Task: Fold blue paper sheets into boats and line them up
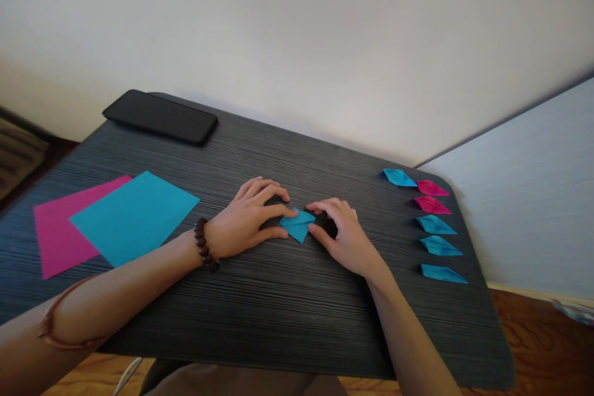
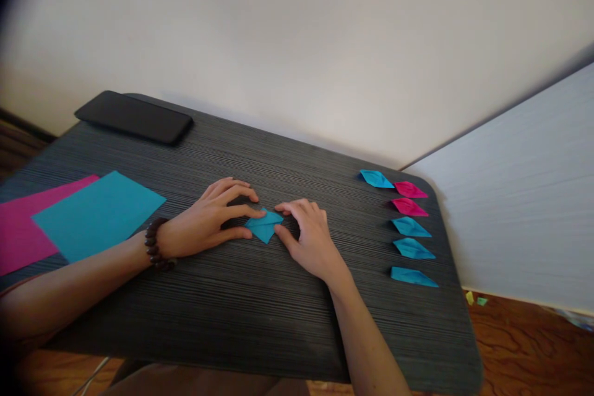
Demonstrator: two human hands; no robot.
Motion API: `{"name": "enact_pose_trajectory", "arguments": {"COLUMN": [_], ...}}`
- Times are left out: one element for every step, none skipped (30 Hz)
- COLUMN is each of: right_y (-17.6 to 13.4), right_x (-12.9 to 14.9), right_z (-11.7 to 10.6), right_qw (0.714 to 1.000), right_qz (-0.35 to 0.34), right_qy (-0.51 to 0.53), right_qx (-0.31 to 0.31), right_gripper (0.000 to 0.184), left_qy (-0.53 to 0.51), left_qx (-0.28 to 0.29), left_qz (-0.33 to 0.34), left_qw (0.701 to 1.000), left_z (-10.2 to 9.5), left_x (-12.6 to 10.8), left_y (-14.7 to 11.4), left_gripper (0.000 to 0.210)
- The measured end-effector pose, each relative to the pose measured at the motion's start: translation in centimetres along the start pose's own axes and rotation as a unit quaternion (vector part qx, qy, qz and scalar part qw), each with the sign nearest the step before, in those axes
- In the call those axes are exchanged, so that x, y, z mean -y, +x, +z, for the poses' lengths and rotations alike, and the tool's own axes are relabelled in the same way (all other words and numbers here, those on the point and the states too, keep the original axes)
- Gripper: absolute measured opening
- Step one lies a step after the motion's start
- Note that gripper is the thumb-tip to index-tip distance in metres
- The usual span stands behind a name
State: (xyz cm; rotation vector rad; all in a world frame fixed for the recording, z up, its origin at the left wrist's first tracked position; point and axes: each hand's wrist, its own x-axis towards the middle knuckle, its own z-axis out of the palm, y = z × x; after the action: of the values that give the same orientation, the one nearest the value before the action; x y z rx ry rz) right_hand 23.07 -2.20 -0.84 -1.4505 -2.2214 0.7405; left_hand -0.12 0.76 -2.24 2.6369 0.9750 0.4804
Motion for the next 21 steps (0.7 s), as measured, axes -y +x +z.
{"name": "enact_pose_trajectory", "arguments": {"right_y": [0.0,0.0,0.0,0.0,0.0,0.0,0.0,0.0,0.0,0.0,0.1,0.1,0.2,0.3,0.4,0.5,0.6,0.6,0.7,0.7,0.7], "right_x": [0.1,0.2,0.3,0.3,0.4,0.3,0.3,0.3,0.2,0.1,-0.1,-0.2,-0.4,-0.5,-0.7,-0.8,-0.8,-0.8,-0.8,-0.6,-0.5], "right_z": [0.0,0.0,0.1,0.1,0.1,0.2,0.2,0.3,0.4,0.5,0.6,0.8,0.9,1.0,1.0,1.1,1.2,1.2,1.2,1.2,1.2], "right_qw": [1.000,1.000,0.999,0.999,0.999,0.999,0.998,0.998,0.998,0.997,0.997,0.996,0.996,0.995,0.995,0.995,0.994,0.994,0.994,0.995,0.995], "right_qz": [-0.002,-0.003,-0.003,-0.004,-0.007,-0.012,-0.018,-0.026,-0.034,-0.043,-0.050,-0.057,-0.064,-0.070,-0.076,-0.081,-0.084,-0.085,-0.083,-0.081,-0.078], "right_qy": [-0.016,-0.029,-0.039,-0.044,-0.047,-0.049,-0.052,-0.055,-0.059,-0.063,-0.066,-0.068,-0.068,-0.065,-0.061,-0.056,-0.050,-0.045,-0.039,-0.032,-0.023], "right_qx": [0.006,0.010,0.011,0.011,0.012,0.012,0.011,0.010,0.009,0.007,0.003,-0.002,-0.009,-0.016,-0.024,-0.033,-0.041,-0.047,-0.053,-0.057,-0.061], "right_gripper": [0.031,0.032,0.033,0.035,0.037,0.038,0.039,0.040,0.039,0.037,0.035,0.032,0.030,0.029,0.028,0.027,0.026,0.026,0.025,0.025,0.025], "left_qy": [0.002,0.005,0.009,0.012,0.016,0.018,0.020,0.020,0.020,0.018,0.016,0.013,0.008,0.002,-0.003,-0.007,-0.011,-0.013,-0.015,-0.016,-0.019], "left_qx": [-0.003,-0.007,-0.011,-0.017,-0.024,-0.032,-0.039,-0.042,-0.041,-0.037,-0.030,-0.023,-0.017,-0.012,-0.010,-0.009,-0.009,-0.010,-0.012,-0.016,-0.023], "left_qz": [0.012,0.023,0.034,0.043,0.047,0.048,0.046,0.044,0.041,0.039,0.038,0.036,0.034,0.031,0.027,0.024,0.022,0.020,0.018,0.015,0.012], "left_qw": [1.000,1.000,0.999,0.999,0.998,0.998,0.998,0.998,0.998,0.998,0.999,0.999,0.999,0.999,1.000,1.000,1.000,1.000,1.000,1.000,0.999], "left_z": [0.1,0.3,0.4,0.4,0.4,0.4,0.4,0.3,0.3,0.2,0.2,0.1,0.1,0.1,0.0,0.0,0.0,0.0,0.0,0.0,0.0], "left_x": [0.2,0.3,0.4,0.5,0.6,0.6,0.7,0.7,0.6,0.6,0.6,0.6,0.5,0.5,0.6,0.6,0.6,0.6,0.5,0.4,0.3], "left_y": [0.0,0.0,0.0,0.1,0.1,0.2,0.2,0.2,0.2,0.2,0.2,0.2,0.2,0.2,0.2,0.2,0.2,0.2,0.3,0.3,0.3], "left_gripper": [0.033,0.031,0.030,0.027,0.025,0.024,0.024,0.024,0.024,0.026,0.029,0.033,0.038,0.043,0.046,0.047,0.048,0.048,0.046,0.041,0.035]}}
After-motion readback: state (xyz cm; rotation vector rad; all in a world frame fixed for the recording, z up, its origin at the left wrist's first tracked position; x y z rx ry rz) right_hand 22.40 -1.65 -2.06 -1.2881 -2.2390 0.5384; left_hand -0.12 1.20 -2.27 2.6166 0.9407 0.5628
